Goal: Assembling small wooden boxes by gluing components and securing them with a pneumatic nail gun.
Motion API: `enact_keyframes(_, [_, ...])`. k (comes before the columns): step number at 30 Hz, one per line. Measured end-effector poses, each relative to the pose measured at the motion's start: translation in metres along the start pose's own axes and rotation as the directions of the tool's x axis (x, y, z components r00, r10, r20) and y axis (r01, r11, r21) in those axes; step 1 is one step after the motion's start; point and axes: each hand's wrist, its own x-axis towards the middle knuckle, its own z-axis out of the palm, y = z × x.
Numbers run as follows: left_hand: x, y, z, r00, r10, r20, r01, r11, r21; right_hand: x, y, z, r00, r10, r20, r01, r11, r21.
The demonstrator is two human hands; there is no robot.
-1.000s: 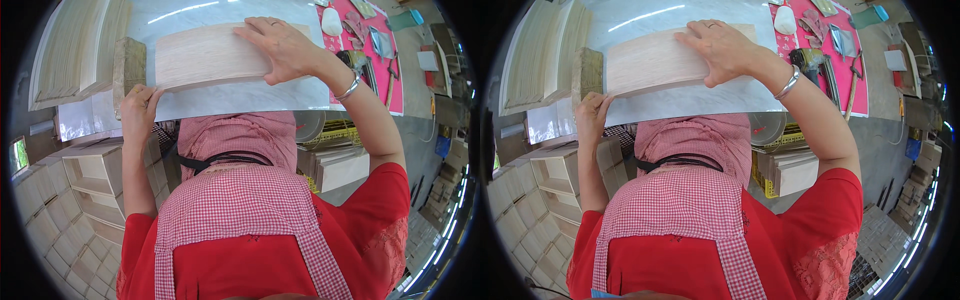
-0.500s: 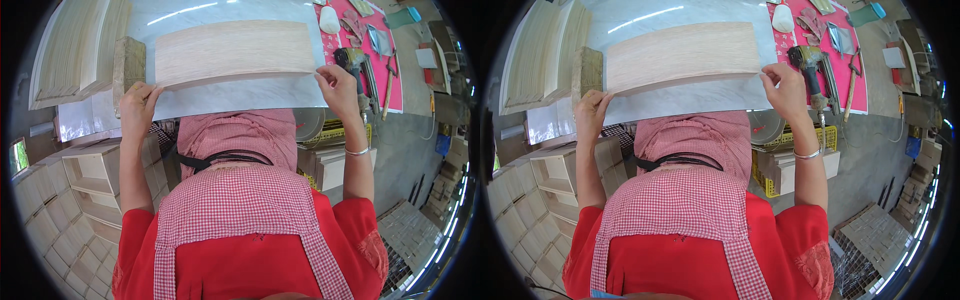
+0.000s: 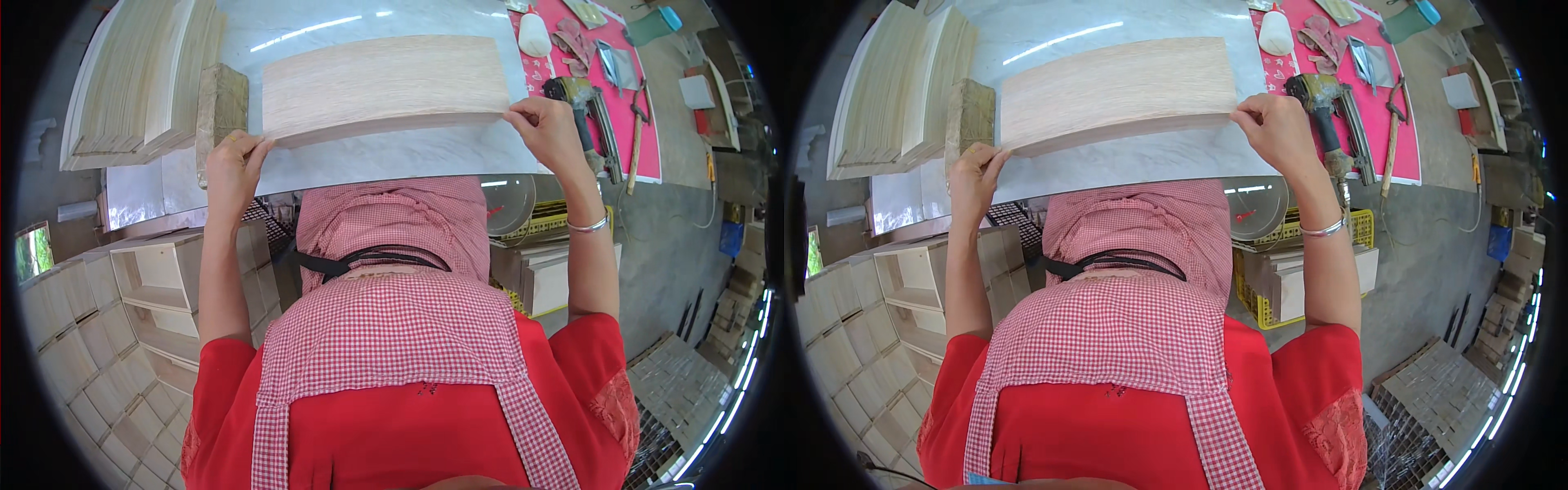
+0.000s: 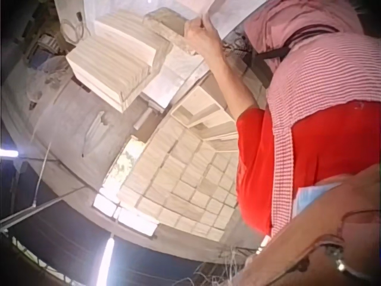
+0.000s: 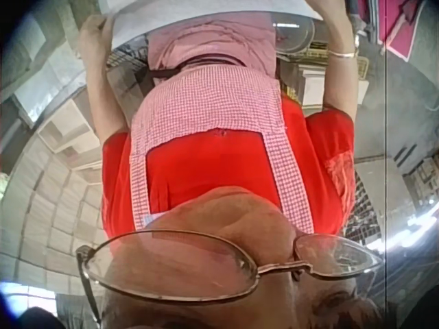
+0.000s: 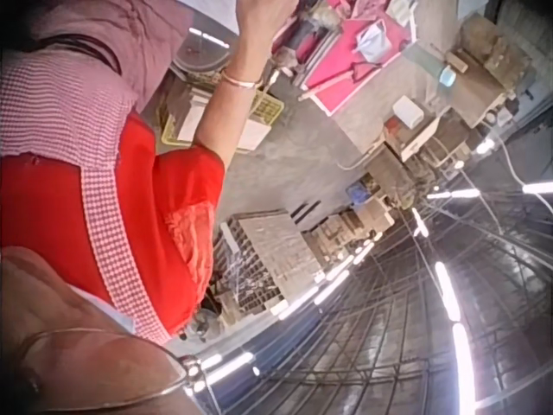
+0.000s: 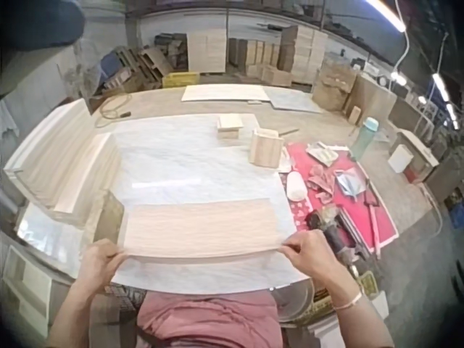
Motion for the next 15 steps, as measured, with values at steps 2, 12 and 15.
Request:
enact_keyframes(2, [0.000,-0.002,0.002,1.000,-0.005,-0.014,0.004,1.000,-0.009,-0.001,0.003,0.003,0.997,-0.066,-0.035,0.065,0.998,-0.011])
enact_keyframes(12, [-0.033,-0.003,0.003,0.997,-0.072,-0.030,0.068,0.990,-0.124,-0.020,-0.009,0.002,0.997,-0.074,-0.036,0.072,0.996,-0.048])
enact_keyframes(15, [-0.039,-0.004,0.008,0.990,-0.118,-0.074,0.101,0.974,-0.203,-0.018,-0.011,0.002,0.993,-0.112,-0.046,0.108,0.990,-0.086])
